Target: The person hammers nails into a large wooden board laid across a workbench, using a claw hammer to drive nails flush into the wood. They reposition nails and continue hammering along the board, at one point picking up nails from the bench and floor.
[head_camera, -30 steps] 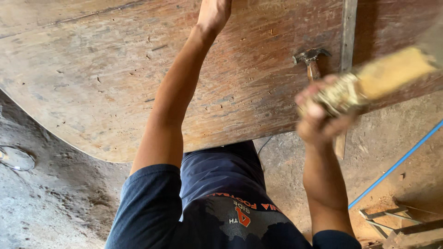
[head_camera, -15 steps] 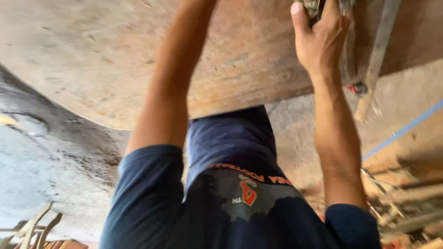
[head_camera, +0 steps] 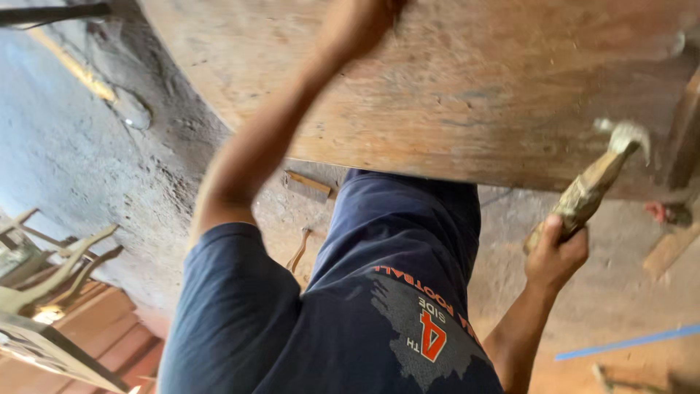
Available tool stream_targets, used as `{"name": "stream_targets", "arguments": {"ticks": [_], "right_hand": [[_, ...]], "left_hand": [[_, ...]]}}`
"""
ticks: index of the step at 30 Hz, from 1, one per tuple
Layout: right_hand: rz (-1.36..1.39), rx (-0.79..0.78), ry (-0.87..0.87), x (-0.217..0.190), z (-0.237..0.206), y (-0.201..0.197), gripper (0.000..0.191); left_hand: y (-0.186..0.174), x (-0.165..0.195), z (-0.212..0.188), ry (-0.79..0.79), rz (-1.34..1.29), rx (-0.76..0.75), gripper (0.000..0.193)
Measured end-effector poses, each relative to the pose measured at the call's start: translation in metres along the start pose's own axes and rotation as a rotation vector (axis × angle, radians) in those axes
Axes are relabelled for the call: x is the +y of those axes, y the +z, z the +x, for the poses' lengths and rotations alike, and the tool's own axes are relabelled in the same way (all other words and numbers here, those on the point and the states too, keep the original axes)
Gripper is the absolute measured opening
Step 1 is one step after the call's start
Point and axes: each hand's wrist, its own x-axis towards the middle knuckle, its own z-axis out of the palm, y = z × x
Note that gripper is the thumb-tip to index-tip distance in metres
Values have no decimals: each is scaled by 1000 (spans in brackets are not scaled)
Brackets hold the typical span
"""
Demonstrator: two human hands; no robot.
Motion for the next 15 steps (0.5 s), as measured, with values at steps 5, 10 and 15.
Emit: {"name": "stream_targets", "arguments": {"ticks": [5,10,15], "right_hand": [[128,-15,123,19,-18,2,33],[-168,-54,-85,16,-15,-16,34],[-380,-18,-89,30,-13,-22,45]], "left_hand": [[73,51,-92,-130,-197,-97,21],[70,44,-111,-30,20,67,15],[-9,37,-87,-101,63,154,19]]}}
